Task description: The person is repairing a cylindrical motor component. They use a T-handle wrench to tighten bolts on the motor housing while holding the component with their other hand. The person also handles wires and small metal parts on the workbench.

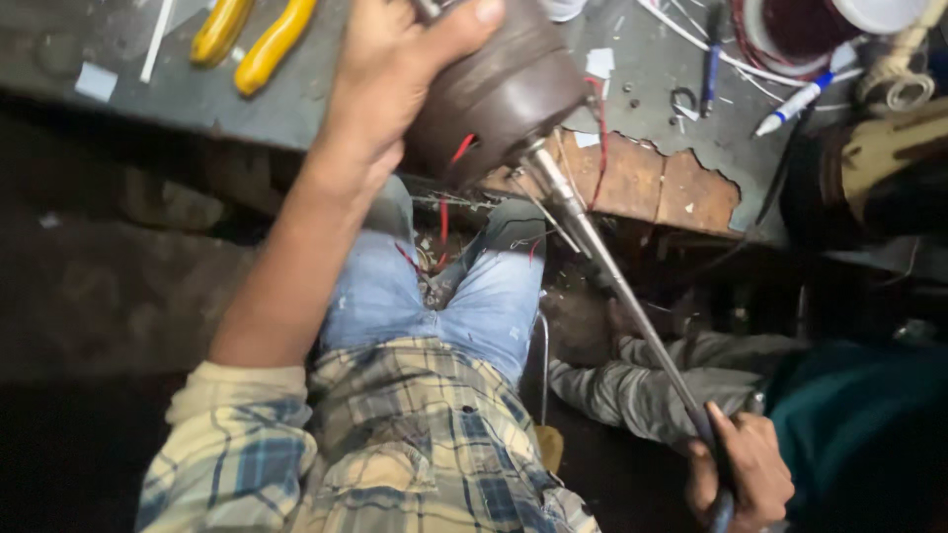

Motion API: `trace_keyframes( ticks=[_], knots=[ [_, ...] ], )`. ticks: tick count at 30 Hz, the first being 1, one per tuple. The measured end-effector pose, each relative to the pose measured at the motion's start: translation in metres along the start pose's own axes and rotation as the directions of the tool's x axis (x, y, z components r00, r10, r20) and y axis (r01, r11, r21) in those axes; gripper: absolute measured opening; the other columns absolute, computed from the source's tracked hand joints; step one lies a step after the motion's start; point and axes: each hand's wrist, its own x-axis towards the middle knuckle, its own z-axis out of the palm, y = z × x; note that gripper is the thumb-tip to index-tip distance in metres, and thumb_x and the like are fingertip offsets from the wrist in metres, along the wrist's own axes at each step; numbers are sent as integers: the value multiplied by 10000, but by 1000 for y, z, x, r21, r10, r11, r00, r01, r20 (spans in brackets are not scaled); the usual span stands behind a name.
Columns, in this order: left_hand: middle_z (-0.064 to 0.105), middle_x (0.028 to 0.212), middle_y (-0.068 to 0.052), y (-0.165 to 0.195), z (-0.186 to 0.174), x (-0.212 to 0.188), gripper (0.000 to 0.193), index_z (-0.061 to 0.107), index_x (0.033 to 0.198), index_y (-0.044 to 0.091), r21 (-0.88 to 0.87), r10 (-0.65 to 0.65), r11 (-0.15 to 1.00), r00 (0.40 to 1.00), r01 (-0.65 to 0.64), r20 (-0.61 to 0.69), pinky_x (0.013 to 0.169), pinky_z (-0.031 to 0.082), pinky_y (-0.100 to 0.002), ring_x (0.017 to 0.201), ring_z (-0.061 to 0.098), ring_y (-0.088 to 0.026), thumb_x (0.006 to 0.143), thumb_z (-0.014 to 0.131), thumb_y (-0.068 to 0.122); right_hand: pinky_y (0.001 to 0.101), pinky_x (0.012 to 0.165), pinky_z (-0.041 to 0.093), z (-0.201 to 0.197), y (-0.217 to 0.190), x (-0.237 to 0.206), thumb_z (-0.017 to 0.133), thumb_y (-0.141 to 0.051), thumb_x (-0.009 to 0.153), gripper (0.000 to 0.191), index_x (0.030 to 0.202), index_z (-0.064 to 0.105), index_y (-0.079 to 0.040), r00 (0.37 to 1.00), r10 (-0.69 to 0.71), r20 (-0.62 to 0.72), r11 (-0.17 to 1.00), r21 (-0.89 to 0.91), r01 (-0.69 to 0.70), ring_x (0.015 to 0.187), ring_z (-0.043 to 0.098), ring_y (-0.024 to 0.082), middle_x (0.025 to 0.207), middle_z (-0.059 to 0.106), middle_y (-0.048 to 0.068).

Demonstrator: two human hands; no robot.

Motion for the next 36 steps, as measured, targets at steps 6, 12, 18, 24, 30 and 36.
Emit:
trace_keyframes(
  ticks=[6,12,18,24,30,36],
  knots=[
    [624,1252,-136,-1,-9,-3,723,391,1519,4,66,-55,996,992,62,-110,1043,574,-338,1167,659,-204,959,839,86,373,668,484,10,12,-16,742,-9,759,269,1006,692,84,993,-86,-77,995,41,89,616,602,233,663,565,100],
    [599,1304,-157,6,-14,-12,794,346,1584,-7,10,-117,993,985,119,-123,1115,546,-358,1233,632,-225,957,823,99,419,680,484,-8,35,-48,726,-123,708,318,990,740,22,893,-436,114,851,-271,450,572,598,253,664,650,128],
    [591,1382,-168,16,-8,-17,841,282,1609,-33,15,-140,990,982,143,-124,1169,512,-338,1246,584,-223,979,813,136,432,830,592,36,34,-72,677,-38,992,159,1145,671,4,965,-75,-251,993,-112,47,827,676,331,909,628,248],
    [554,1328,-151,21,-7,-23,933,260,1636,-58,23,-128,991,985,131,-120,1125,483,-314,1249,577,-216,944,825,210,271,787,554,55,15,-37,644,-128,1121,339,1362,668,109,785,535,-312,813,-64,-579,909,716,221,1102,734,237],
    [537,1335,-161,21,-5,-29,1062,219,1639,-84,24,-141,989,970,148,-199,1135,483,-319,1227,557,-215,893,873,297,335,990,566,81,33,32,588,-51,1097,326,1381,637,101,826,463,-321,849,-109,-518,1073,727,270,1220,730,234],
    [541,1343,-171,23,-8,-32,1226,176,1673,-70,11,-162,986,959,169,-233,1153,483,-340,1256,568,-228,813,930,370,350,909,490,83,55,74,664,-57,1112,303,1389,710,56,918,331,-219,846,-361,-391,946,642,284,1160,734,190]
  ],
)
